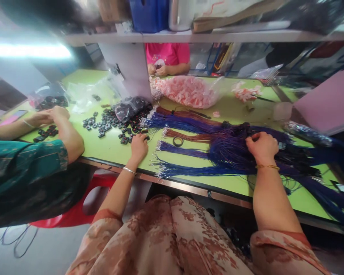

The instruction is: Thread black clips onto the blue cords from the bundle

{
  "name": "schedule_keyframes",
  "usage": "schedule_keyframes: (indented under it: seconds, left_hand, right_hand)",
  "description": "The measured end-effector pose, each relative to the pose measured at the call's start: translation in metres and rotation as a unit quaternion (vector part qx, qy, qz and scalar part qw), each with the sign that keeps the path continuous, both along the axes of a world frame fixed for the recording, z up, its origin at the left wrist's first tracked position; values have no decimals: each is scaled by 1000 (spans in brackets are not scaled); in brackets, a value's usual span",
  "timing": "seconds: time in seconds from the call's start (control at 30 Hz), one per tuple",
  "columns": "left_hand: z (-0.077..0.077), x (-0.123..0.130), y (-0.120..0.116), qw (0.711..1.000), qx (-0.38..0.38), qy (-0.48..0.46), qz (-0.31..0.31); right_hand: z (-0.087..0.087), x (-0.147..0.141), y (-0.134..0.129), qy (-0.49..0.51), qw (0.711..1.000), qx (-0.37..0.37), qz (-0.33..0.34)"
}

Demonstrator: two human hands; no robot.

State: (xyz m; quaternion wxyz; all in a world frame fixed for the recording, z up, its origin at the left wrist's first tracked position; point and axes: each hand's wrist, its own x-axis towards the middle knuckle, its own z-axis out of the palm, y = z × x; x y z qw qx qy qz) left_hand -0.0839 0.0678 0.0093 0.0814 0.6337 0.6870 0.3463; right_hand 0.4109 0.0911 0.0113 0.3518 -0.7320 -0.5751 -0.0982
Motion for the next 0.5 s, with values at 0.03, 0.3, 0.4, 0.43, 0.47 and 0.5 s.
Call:
schedule_keyframes:
  seconds: [0.03, 0.3, 0.4, 0.43, 0.47, 0.5]
  left_hand:
    - [-1, -1, 2, 1000, -12, 26, -5]
    - [4, 2, -19, 998, -36, 40, 27]
    - [6, 1, -26, 999, -16, -17, 48]
    - [6, 0, -28, 997, -8, -56, 52]
    - [5, -1, -31, 992, -4, -112, 54]
    - [6, -2, -33, 981, -2, -184, 54]
  right_hand:
    - [2, -3, -2, -6, 1000, 1, -10]
    - [64, -127, -46, 23, 942, -72, 327]
    - [55, -189, -60, 9, 833, -216, 510]
    - [49, -205, -63, -11, 814, -240, 529]
    - [42, -218, -65, -34, 804, -257, 535]
    - [37, -227, -66, -57, 800, -269, 534]
